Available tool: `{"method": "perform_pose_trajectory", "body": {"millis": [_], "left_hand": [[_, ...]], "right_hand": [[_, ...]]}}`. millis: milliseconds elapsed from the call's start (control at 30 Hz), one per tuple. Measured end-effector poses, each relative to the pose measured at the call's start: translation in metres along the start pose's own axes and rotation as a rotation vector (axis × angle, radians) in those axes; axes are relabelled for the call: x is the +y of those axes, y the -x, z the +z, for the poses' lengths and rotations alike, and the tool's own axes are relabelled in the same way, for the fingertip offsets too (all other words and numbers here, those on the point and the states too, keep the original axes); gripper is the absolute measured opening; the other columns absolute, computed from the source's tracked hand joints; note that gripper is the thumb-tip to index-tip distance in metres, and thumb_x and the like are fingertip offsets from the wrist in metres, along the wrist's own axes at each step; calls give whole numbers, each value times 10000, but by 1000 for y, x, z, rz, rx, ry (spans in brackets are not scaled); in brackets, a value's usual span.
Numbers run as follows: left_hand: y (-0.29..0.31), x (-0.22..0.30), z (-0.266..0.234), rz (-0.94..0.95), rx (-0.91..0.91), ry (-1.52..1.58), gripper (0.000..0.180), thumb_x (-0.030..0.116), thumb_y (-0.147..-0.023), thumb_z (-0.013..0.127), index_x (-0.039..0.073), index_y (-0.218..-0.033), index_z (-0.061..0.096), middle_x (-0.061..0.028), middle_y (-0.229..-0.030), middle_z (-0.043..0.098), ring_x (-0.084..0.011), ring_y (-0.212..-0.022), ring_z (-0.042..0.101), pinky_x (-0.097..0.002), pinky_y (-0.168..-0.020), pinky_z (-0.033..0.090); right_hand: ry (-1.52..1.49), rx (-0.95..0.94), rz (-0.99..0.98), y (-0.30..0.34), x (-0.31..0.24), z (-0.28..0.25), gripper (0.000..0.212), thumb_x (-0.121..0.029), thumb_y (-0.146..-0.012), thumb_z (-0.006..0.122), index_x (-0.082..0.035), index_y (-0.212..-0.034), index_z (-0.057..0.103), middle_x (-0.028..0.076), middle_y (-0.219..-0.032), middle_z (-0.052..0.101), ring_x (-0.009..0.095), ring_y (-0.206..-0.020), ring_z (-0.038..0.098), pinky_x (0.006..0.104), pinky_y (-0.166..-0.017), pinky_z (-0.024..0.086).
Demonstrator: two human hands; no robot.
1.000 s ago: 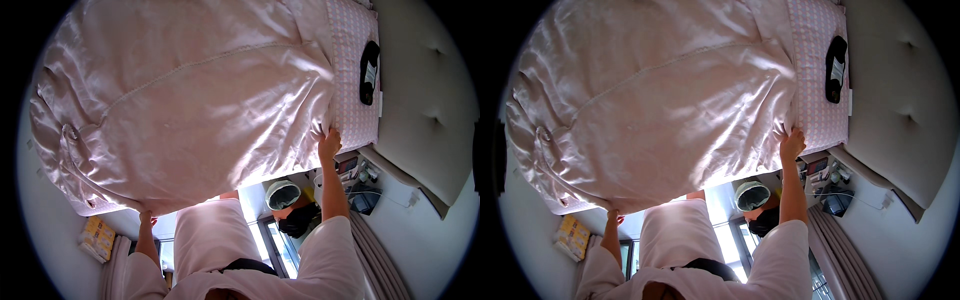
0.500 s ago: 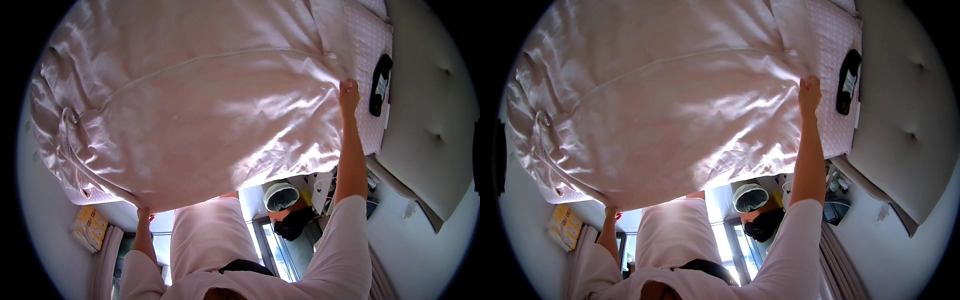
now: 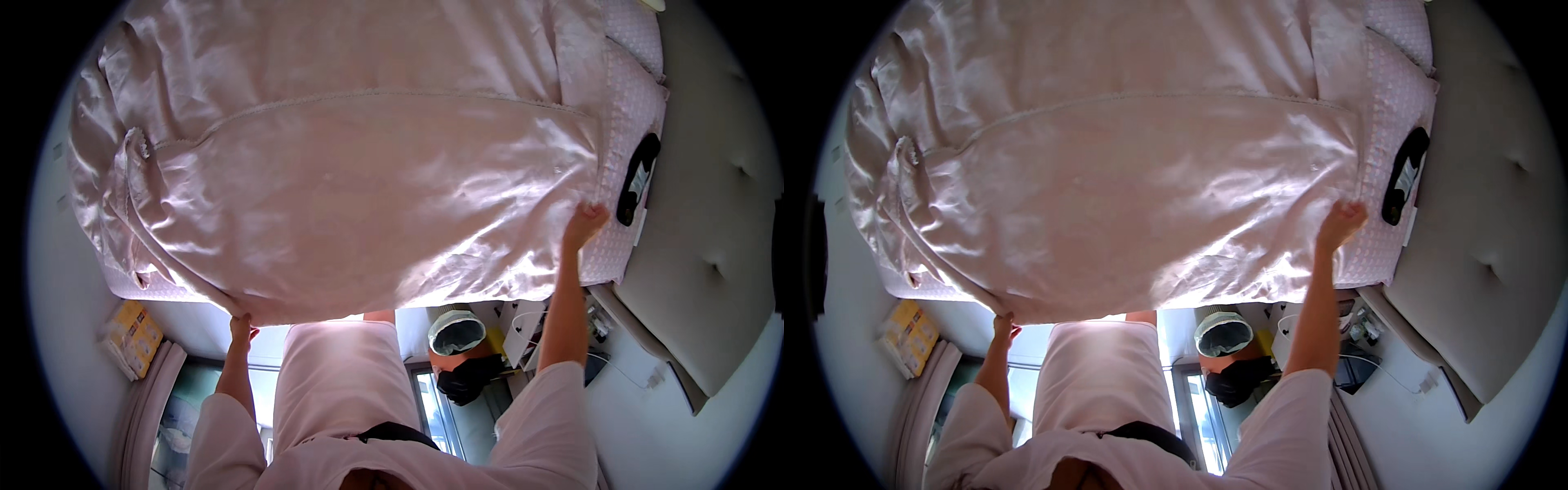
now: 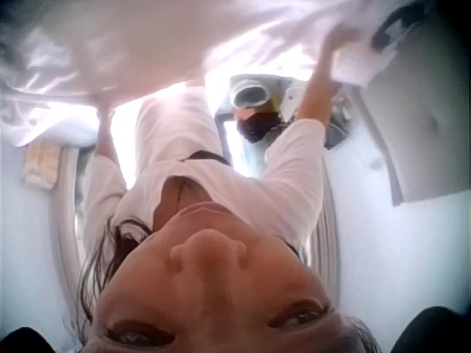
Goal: The person folds a large pink satin duvet cover on a bed. They repeatedly lift, shake, and smooth the fabric, then fold it into sections. The person handles the bedding by hand throughout the process.
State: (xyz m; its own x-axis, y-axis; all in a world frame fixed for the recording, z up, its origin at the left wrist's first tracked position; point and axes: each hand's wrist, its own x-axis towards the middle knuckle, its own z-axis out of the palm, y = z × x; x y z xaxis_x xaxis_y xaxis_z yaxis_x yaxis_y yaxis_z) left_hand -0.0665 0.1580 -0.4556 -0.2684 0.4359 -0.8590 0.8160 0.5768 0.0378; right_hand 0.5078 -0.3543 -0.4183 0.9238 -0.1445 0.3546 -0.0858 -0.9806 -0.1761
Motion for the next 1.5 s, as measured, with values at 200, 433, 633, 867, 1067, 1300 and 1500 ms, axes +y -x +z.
{"method": "perform_pose_trajectory", "body": {"millis": [200, 433, 633, 867, 1067, 1300, 1500], "left_hand": [[28, 29, 22, 109, 344, -188, 590, 275, -709, 575, 21, -1180, 327, -152, -1118, 407, -283, -1009, 417, -444, -785, 409], [108, 126, 142, 1235, 458, -606, 953, 347, -574, 720, 23, -1292, 184, -214, -1319, 191, -360, -1235, 146, -480, -977, 175], [163, 190, 237, 696, 172, -849, 1192, 297, -478, 787, 120, -1328, -30, -217, -1361, -69, -466, -1226, -12, -619, -888, 191], [141, 187, 258, 685, 238, -922, 1261, 322, -450, 803, 110, -1318, -86, -232, -1346, -130, -498, -1207, -42, -619, -887, 194], [149, 192, 268, 605, 284, -1016, 1265, 347, -466, 795, 84, -1309, -110, -246, -1339, -132, -496, -1209, -27, -608, -896, 198], [135, 183, 281, 595, 369, -1119, 1244, 365, -510, 774, 66, -1293, -145, -267, -1328, -129, -506, -1201, -11, -596, -889, 236], [139, 178, 290, 598, 436, -1213, 1273, 473, -505, 745, 52, -1278, -174, -292, -1315, -130, -533, -1183, 6, -591, -891, 237]], "right_hand": [[-620, -209, -88, 40, -65, 17, 317, -70, -688, 632, -46, -978, 507, 80, -944, 500, 181, -825, 487, 300, -712, 412], [-546, -279, -303, -6, -154, 104, 268, -138, -604, 686, -82, -840, 572, 89, -910, 513, 267, -883, 470, 363, -788, 365], [-283, -345, -190, 13, -203, 115, 242, -200, -591, 688, -97, -777, 573, 88, -916, 504, 273, -893, 460, 408, -778, 360], [-399, -287, -98, -10, -179, 136, 84, -74, -645, 606, -61, -712, 558, 85, -893, 497, 254, -853, 475, 365, -747, 378], [-674, -153, 20, -22, -153, 85, 50, -23, -682, 583, -30, -711, 543, 78, -858, 504, 212, -793, 490, 327, -717, 393], [-745, -163, 164, 32, -77, -25, 70, -55, -714, 588, -47, -775, 553, 36, -853, 542, 106, -681, 479, 224, -559, 362], [-514, -181, 492, 170, 47, -131, 94, -63, -715, 607, -37, -790, 556, 18, -829, 549, 105, -678, 483, 220, -560, 364]]}}
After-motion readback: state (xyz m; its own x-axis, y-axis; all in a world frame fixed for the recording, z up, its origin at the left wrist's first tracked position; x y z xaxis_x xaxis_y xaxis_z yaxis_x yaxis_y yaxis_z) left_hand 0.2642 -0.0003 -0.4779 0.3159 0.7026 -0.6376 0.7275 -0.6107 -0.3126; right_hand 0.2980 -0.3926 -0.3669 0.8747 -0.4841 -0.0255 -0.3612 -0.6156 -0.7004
